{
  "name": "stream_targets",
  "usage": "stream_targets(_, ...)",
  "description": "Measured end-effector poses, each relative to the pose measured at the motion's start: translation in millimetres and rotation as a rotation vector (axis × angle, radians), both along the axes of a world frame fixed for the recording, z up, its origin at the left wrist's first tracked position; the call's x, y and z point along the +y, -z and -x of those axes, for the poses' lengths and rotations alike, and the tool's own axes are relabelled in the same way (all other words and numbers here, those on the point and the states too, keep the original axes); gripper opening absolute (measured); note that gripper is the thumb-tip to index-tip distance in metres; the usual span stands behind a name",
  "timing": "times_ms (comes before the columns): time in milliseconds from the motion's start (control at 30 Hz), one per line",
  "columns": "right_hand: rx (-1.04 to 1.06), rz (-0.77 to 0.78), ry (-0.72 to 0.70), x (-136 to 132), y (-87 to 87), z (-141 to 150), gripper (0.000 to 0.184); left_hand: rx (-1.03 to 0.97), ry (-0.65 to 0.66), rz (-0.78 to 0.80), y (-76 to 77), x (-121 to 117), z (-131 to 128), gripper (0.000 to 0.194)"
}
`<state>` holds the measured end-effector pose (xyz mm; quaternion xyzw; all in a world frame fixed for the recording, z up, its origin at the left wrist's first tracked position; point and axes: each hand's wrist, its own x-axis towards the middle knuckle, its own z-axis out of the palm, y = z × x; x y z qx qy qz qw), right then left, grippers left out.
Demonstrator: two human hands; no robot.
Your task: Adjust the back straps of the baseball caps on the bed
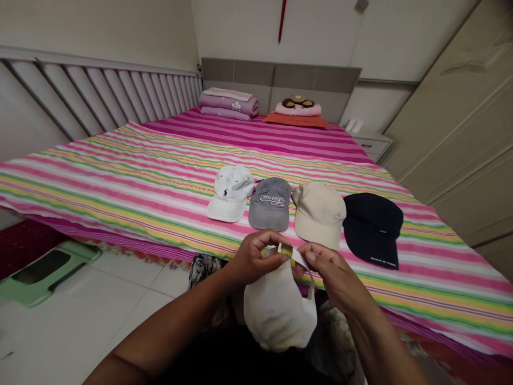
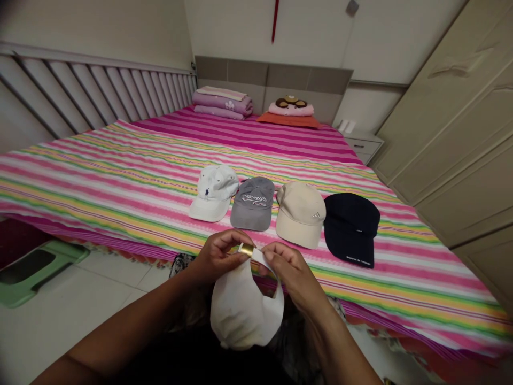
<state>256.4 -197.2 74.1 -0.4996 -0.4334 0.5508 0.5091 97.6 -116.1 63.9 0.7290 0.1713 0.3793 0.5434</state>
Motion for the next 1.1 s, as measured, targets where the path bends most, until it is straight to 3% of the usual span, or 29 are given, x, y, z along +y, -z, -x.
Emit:
stream_targets(233, 0.064, 0.054, 0.05, 0.9, -3.2, 6.7, 0.024, 0.029, 0.079, 0.181, 0.9, -1.7, -3.5, 0.022)
stream_targets(533, 0.05, 0.064, -0.093, 1.7, -1.6, -2.0, 0.025, -0.076, 0.064, 0.349, 5.5, 4.0, 1.2, 0.023)
stream_targets(700, 0.044, 0.054, 0.015, 4.9, -2.7, 0.9, 0.025, -0.036, 0.088, 0.314, 7.4, 5.0, -0.4, 0.025)
stream_targets(1100, 0.017, 0.052, -0.021, 9.0, -3.7, 2.5, 0.019, 0.062, 0.112, 0.29, 6.2, 8.8, 0.5, 0.032)
